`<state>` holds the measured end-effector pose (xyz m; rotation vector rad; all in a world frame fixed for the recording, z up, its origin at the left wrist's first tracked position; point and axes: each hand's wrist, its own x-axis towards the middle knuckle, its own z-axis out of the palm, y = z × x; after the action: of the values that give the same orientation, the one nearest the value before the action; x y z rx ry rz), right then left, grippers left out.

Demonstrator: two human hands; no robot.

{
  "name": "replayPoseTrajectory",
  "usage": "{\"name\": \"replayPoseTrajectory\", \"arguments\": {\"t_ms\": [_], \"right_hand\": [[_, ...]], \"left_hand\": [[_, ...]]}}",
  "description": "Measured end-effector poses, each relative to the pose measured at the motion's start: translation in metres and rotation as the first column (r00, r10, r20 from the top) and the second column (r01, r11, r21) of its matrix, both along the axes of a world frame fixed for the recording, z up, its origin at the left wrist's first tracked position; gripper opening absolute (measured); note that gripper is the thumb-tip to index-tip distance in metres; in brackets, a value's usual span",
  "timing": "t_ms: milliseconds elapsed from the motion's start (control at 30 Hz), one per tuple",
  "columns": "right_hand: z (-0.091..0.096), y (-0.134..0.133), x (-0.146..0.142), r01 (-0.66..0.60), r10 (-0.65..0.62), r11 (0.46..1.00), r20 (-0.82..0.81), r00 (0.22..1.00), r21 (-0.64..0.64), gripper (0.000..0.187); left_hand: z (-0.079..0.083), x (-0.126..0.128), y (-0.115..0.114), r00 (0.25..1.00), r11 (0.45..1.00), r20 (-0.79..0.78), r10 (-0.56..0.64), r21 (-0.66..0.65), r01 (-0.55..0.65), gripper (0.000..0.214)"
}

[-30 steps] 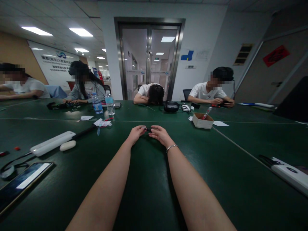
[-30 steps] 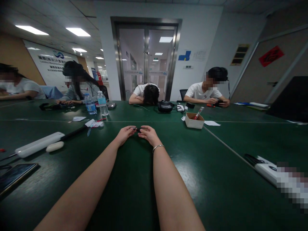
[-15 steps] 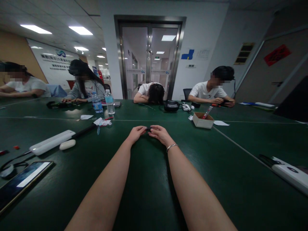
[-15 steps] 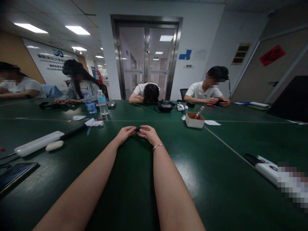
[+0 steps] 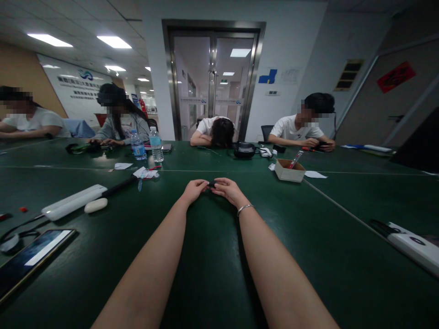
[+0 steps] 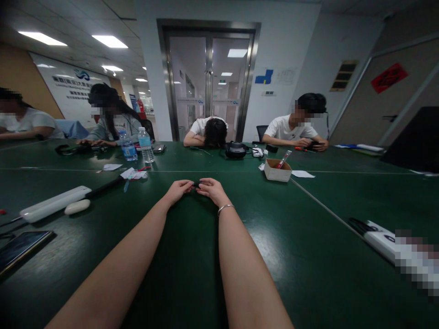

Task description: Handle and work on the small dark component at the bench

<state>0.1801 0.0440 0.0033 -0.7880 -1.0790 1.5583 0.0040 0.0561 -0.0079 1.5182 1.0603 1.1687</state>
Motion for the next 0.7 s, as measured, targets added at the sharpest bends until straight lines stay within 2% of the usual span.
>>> {"name": "replayPoseTrajectory", "arguments": {"t_ms": [233,700], "right_hand": [[-0.0014,0.0008,-0.0001,0.001,-0.001,1.000,-0.001,1.000,0.004,0.022],[-0.0025,0.0016,0.0010,-0.017,0.017,1.000,0.006,1.000,0.008,0.023]], "left_hand": [[0.0016,0.0001,0.0000,0.993,0.999,-0.114,0.008,0.037,-0.004,0.032],[0.0014,-0.0019,0.0003,0.978,0.998,-0.208,0.027,0.053,-0.016,0.035]]}}
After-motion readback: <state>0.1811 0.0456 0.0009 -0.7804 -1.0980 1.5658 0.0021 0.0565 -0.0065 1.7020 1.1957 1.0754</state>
